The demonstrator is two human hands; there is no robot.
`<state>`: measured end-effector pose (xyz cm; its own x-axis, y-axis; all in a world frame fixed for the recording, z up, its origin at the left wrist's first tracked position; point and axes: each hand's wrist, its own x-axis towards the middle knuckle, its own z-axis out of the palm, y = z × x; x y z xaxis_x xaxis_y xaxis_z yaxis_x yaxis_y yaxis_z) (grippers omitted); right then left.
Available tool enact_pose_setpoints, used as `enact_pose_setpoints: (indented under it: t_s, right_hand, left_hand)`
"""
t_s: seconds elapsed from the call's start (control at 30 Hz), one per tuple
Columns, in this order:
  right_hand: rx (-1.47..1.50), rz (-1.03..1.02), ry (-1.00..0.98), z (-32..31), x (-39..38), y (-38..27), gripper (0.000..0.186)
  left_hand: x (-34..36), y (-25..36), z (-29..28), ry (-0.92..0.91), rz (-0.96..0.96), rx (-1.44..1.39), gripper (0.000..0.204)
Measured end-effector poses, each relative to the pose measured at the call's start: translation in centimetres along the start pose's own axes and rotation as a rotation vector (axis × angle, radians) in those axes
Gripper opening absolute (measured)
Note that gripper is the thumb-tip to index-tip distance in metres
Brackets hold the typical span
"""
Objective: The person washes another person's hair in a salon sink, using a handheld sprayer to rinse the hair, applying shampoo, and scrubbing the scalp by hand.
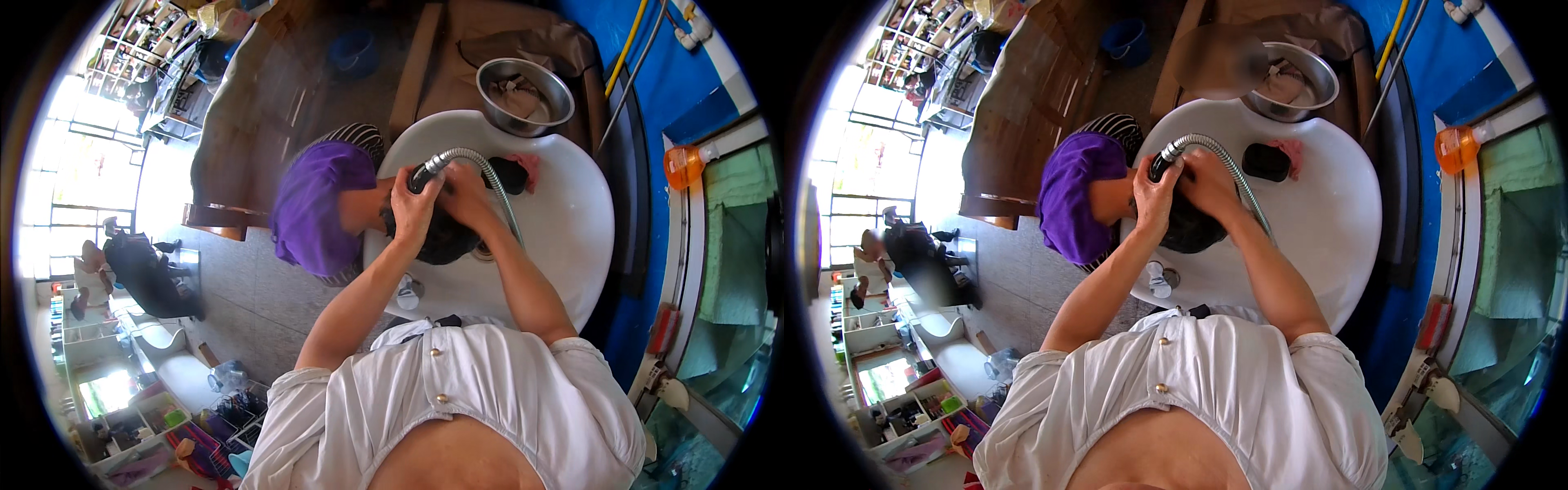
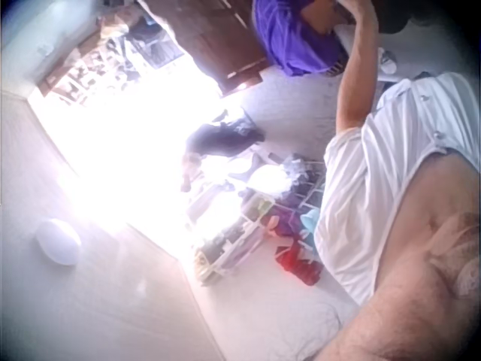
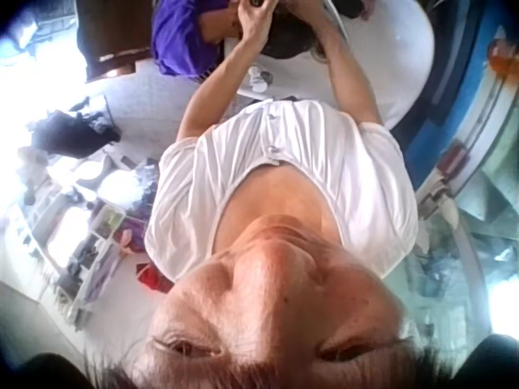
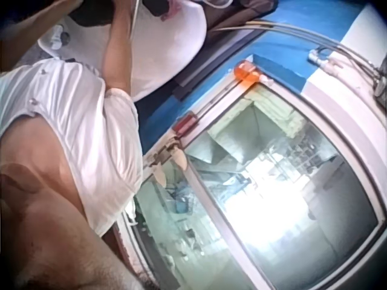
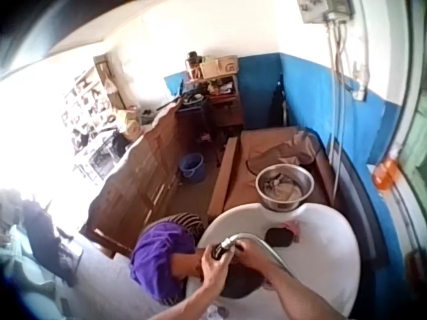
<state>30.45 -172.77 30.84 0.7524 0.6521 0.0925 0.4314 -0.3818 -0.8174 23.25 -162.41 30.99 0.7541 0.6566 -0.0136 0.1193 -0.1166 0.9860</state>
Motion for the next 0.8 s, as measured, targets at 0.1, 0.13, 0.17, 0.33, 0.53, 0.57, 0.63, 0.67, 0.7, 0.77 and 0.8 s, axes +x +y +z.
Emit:
enact_pose_setpoints:
  t_s: [0.1,0.13,0.17,0.33,0.53,0.57,0.63,0.67,0.7,0.77,0.8]
  right_hand:
    - [0.649,0.038,-0.13,-0.5,1.1,4.7,0.016]
    - [0.664,0.082,-0.162,0.3,1.7,6.8,0.017]
    - [0.684,0.117,-0.214,0.7,2.8,6.9,0.018]
    - [-0.186,-0.062,0.199,2.2,-2.9,0.8,0.022]
    - [0.884,0.481,0.319,3.9,-5.5,8.8,0.033]
    - [1.119,0.58,0.338,4.3,-5.9,8.2,0.035]
    - [1.491,0.65,0.483,4.9,-6.6,7.4,0.031]
    - [0.977,0.533,0.562,5.0,-6.8,5.3,0.027]
    - [0.468,0.407,0.6,4.5,-6.6,1.8,0.024]
    - [-0.105,0.19,0.652,4.8,-7.2,-3.5,0.017]
    - [0.011,0.156,0.694,6.4,-7.1,-1.9,0.017]
  left_hand:
    - [-0.3,-0.3,0.6,-0.006,-0.012,0.008,0.036]
    - [-0.4,-0.4,0.9,-0.036,-0.011,0.036,0.037]
    - [-0.3,-0.2,0.8,-0.045,-0.009,0.068,0.037]
    - [0.2,-0.8,-0.6,-0.053,0.015,0.101,0.039]
    - [-0.4,-1.1,0.0,-0.239,0.123,0.145,0.036]
    - [-0.4,-0.8,0.0,-0.303,0.144,0.11,0.035]
    - [-0.7,-0.8,-0.2,-0.379,0.311,0.183,0.037]
    - [-0.8,-1.3,-0.5,-0.397,0.431,0.228,0.038]
    - [-0.7,-1.3,-0.8,-0.431,0.42,0.241,0.039]
    - [-0.4,-1.4,-1.1,-0.49,0.416,0.246,0.041]
    - [-0.2,-1.2,-1.1,-0.536,0.412,0.229,0.04]
